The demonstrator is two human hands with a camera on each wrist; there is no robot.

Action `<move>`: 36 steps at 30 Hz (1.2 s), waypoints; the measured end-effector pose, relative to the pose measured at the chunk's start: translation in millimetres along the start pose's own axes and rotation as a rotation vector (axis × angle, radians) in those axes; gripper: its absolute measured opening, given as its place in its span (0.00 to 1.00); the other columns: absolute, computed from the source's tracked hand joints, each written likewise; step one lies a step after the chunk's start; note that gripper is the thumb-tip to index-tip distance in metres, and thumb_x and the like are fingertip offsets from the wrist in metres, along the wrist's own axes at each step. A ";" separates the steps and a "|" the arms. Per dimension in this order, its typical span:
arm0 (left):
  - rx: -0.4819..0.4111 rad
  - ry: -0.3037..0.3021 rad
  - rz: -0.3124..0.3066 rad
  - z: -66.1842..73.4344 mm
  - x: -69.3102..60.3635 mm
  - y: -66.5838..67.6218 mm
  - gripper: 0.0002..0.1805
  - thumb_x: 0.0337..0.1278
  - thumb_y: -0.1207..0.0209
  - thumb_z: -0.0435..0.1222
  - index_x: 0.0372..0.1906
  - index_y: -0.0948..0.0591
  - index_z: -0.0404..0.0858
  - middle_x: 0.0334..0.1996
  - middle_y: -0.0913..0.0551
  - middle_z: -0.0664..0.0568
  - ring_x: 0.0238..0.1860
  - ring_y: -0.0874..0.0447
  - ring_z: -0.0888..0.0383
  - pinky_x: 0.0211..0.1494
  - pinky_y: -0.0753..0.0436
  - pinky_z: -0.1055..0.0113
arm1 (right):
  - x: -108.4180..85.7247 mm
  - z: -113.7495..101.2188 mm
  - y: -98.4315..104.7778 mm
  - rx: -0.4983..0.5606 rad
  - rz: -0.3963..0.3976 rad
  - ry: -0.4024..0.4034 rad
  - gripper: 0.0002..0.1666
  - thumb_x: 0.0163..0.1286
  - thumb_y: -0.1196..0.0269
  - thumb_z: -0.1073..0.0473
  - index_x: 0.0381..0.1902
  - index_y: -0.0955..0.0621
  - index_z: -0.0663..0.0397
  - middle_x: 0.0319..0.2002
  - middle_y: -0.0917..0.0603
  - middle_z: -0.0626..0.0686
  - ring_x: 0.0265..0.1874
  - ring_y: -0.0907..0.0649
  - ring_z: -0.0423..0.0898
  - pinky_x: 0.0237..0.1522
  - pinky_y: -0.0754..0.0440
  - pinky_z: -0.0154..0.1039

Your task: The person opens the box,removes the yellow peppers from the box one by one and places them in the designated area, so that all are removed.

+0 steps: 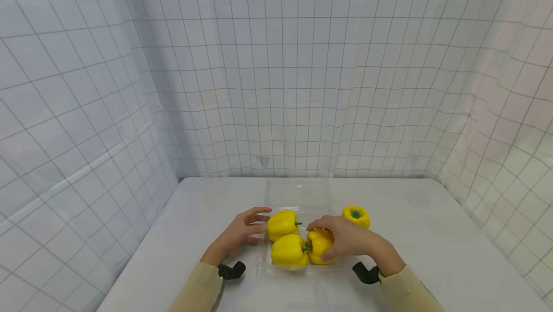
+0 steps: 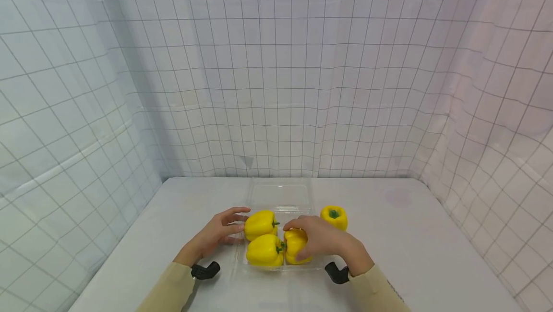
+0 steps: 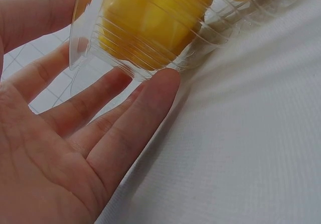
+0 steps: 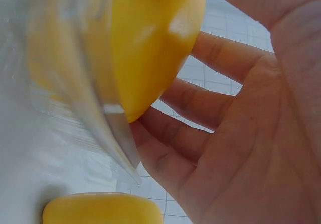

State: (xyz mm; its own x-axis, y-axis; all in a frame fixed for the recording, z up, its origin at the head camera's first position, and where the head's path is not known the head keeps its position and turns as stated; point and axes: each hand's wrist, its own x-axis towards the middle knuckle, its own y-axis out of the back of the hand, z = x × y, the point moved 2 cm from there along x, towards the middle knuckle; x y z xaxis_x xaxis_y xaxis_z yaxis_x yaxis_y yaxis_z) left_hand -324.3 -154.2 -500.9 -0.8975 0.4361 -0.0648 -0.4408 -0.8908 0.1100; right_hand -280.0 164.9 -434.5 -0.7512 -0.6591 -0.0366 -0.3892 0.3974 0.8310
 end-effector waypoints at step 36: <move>-0.010 0.002 -0.013 -0.9 -0.7 -0.3 0.33 0.64 0.33 0.45 0.72 0.30 0.48 0.68 0.29 0.43 0.62 0.25 0.44 0.53 0.16 0.51 | -13.9 -2.8 16.7 0.018 0.079 0.040 0.39 0.56 0.22 0.51 0.65 0.24 0.32 0.52 0.22 0.37 0.48 0.23 0.39 0.56 0.23 0.46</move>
State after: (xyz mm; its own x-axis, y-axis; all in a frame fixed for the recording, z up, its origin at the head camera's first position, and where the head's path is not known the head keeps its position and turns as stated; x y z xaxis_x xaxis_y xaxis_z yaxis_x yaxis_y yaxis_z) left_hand -323.6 -154.3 -501.8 -0.8919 0.4471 -0.0680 -0.4519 -0.8865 0.0994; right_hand -274.5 178.9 -418.5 -0.7579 -0.6504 0.0511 -0.3396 0.4601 0.8203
